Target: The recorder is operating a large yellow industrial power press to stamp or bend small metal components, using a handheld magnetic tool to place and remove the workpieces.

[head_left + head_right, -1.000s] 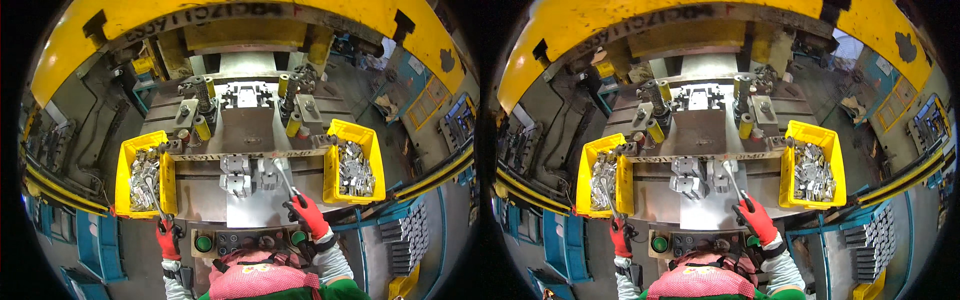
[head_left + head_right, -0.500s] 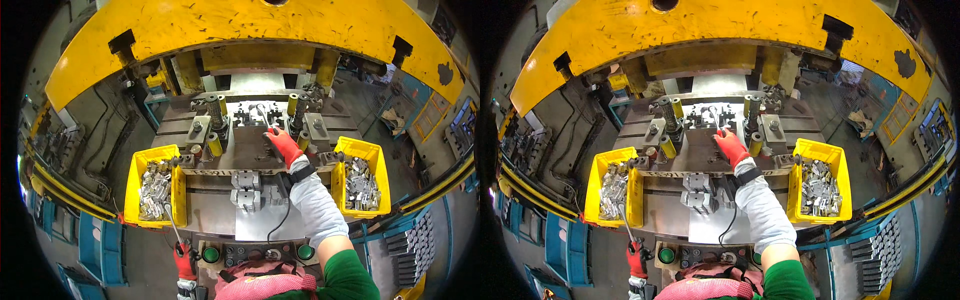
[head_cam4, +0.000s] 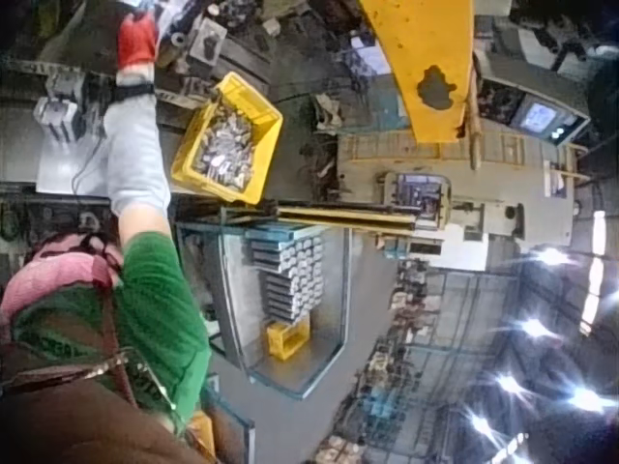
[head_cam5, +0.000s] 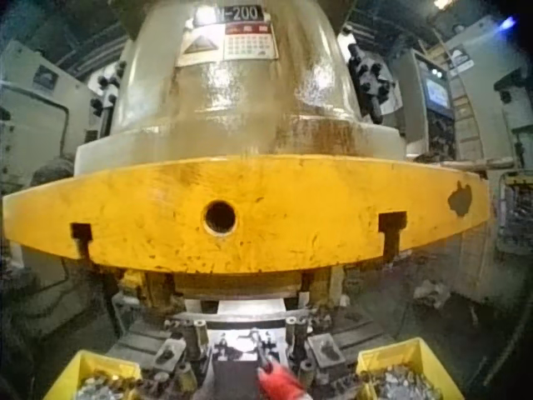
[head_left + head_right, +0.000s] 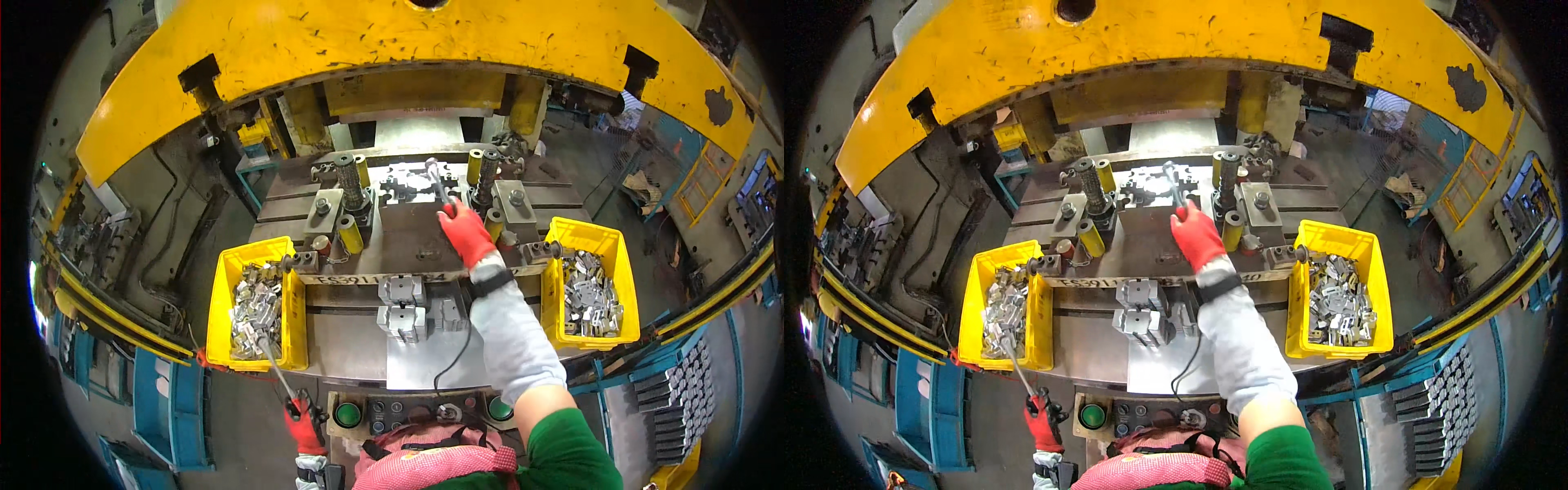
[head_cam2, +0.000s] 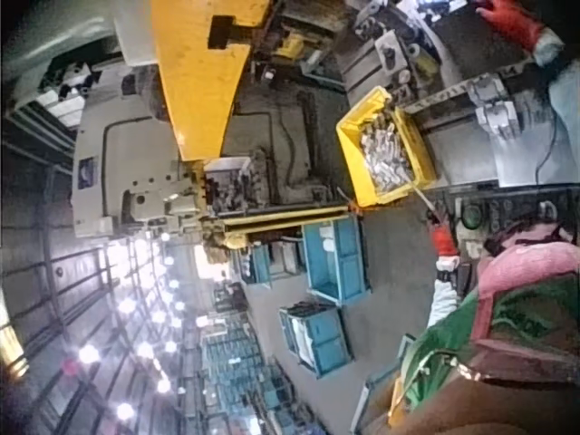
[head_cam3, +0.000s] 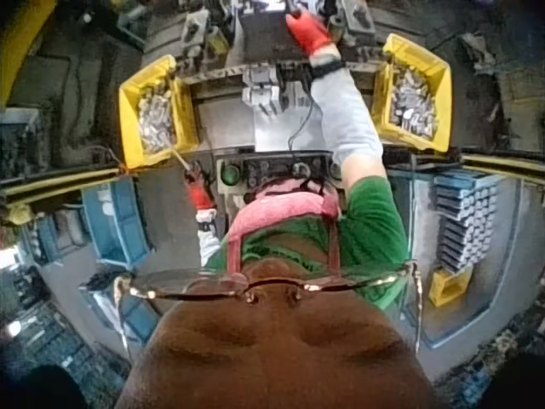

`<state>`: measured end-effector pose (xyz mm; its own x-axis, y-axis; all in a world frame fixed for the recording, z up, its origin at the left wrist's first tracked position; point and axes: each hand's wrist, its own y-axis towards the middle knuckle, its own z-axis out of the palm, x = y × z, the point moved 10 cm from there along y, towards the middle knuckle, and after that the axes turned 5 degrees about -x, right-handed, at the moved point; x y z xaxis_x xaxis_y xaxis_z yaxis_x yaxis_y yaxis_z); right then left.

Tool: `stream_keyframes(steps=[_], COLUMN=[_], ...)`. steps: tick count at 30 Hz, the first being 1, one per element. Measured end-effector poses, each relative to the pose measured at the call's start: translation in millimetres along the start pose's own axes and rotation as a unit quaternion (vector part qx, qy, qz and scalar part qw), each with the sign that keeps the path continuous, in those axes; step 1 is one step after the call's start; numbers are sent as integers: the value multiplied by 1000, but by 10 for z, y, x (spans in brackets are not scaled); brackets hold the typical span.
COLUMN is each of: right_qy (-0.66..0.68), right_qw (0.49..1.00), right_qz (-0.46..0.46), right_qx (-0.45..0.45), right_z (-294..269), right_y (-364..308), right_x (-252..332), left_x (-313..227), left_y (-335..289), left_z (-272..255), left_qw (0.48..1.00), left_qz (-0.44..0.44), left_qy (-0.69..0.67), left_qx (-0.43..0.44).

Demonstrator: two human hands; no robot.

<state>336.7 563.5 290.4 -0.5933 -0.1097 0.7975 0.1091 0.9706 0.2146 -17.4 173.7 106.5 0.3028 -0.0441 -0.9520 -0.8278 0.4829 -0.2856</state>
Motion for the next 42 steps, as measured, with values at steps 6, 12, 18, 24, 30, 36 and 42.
stream_keyframes(steps=[6, 12, 18, 24, 30, 36, 42], right_qy=[38, -59, 193, 242, 105, 179, -62], right_qw=[999, 996, 976, 940, 843, 880, 906], right_qz=[-29, -12, -15, 94, 221, 381, 419], right_qx=[19, 66, 98, -222, -478, -221, -13], right_z=[-132, 384, 277, -1040, -2151, -821, -335], right_y=[-355, 165, 305, -1234, -3334, -4213, -3994], right_x=[31, -92, -215, -702, -2905, -4508, -4191], left_x=[373, 171, 169, 667, 1737, 2394, 2372], left_y=[228, 111, -9, 104, 402, 1167, 1118], left_z=[-430, -122, -277, -818, -864, -1018, -780], left_qw=[999, 1000, 999, 989, 962, 810, 748], left_qz=[17, 14, 1, -36, -181, 60, 14], left_qy=[25, 8, 20, 71, 196, 582, 652], left_qx=[-18, 2, -39, -124, -62, 35, 128])
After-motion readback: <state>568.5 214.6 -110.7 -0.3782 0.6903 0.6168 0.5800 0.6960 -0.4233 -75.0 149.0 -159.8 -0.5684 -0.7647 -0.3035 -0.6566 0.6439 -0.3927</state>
